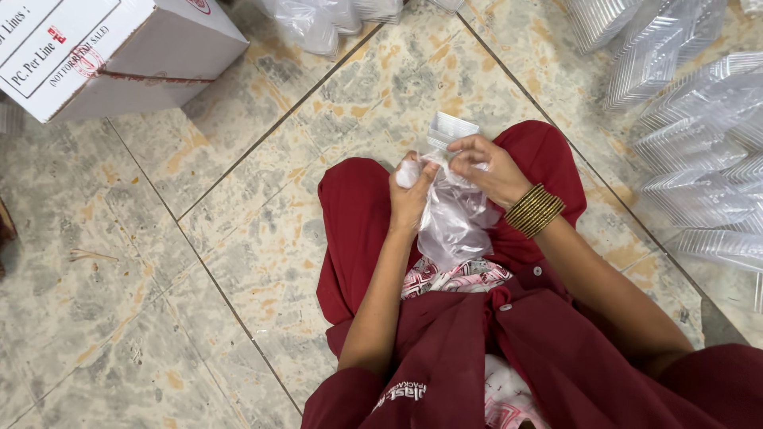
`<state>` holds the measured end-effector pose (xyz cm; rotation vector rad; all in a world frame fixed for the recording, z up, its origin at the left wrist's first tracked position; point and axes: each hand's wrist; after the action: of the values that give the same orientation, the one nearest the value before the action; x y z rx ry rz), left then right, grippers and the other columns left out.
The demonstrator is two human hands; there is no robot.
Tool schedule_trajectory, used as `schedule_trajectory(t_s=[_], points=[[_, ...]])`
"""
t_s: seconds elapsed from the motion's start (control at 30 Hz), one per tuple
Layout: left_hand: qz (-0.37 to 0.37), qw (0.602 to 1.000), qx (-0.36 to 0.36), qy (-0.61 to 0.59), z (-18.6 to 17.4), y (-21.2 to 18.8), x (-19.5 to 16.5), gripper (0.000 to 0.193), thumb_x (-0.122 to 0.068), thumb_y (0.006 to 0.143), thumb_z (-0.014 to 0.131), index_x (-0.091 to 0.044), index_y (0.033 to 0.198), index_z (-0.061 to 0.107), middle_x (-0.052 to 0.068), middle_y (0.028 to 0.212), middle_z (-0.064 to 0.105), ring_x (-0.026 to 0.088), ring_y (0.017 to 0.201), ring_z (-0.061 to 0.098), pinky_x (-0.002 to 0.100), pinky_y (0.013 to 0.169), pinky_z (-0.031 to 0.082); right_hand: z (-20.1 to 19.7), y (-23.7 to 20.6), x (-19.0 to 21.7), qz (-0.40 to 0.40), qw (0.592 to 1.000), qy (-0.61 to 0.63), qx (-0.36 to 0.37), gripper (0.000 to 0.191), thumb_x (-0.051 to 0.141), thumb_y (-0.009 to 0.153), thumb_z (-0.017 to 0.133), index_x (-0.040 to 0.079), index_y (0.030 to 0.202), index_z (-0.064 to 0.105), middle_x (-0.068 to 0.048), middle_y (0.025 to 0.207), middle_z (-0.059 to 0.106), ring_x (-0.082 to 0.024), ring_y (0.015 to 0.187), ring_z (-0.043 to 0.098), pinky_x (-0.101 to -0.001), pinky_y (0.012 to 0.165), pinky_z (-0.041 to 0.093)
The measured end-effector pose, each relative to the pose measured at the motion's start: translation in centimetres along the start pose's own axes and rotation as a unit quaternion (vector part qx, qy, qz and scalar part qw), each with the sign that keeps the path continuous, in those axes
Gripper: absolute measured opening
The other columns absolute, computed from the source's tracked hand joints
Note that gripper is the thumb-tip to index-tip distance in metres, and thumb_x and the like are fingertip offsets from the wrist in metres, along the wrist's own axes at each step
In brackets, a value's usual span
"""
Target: The person sits on the floor and packs clear plastic cups into a clear plastic bag, inserting cups one at a time and setting filled bags aside near cardboard boxes. Other workers around them perform the same bagging work on the floor.
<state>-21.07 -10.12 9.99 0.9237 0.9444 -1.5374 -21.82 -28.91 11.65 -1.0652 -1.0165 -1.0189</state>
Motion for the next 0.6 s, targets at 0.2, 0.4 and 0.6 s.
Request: schedule_trajectory(t_s=[0.2, 0.4, 0.6], points=[[0.011, 0.997, 0.005, 0.071, -0.6, 0.3, 0.9, 0.026, -0.020, 0.099, 0.075, -0.007, 0.083, 0.060, -0.009, 0.077, 0.051, 0.002, 0.069, 0.041, 0.020, 0.060, 0.034, -0.5, 0.0, -1.6, -0.052, 0.997, 0.026, -0.057, 0.017, 0.015, 0.106, 0.070, -0.002, 0.109, 0.066, -0.005, 0.093, 0.069, -0.008, 0.083, 0.063, -0.0239, 0.076, 0.055], [0.019, 0.995, 0.026, 0.091, 0.0, 0.1, 0.0, 0.019, -0.024, 0.091, 0.076, -0.009, 0.089, 0.065, -0.010, 0.079, 0.060, 0.000, 0.071, 0.049, 0.018, 0.063, 0.040, -0.5, 0.0, -0.7, 0.002, 1.000, 0.011, 0.000, 0.017, 0.016, 0.098, 0.066, 0.006, 0.112, 0.064, 0.002, 0.091, 0.070, -0.004, 0.081, 0.064, -0.0204, 0.073, 0.055], [0.037, 0.998, -0.034, 0.043, -0.4, 0.2, 0.0, 0.030, -0.021, 0.092, 0.078, -0.012, 0.081, 0.052, -0.010, 0.076, 0.056, 0.000, 0.069, 0.043, 0.019, 0.061, 0.036, -0.5, -0.7, -0.3, -0.006, 0.998, -0.047, -0.029, 0.022, 0.020, 0.106, 0.063, 0.002, 0.113, 0.073, -0.001, 0.093, 0.071, -0.005, 0.084, 0.063, -0.0209, 0.073, 0.052]])
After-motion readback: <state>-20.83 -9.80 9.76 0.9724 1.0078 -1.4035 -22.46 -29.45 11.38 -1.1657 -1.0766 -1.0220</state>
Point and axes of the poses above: each hand's wrist, its own y-axis towards the middle knuckle, its own z-axis out of the palm, x = y × z
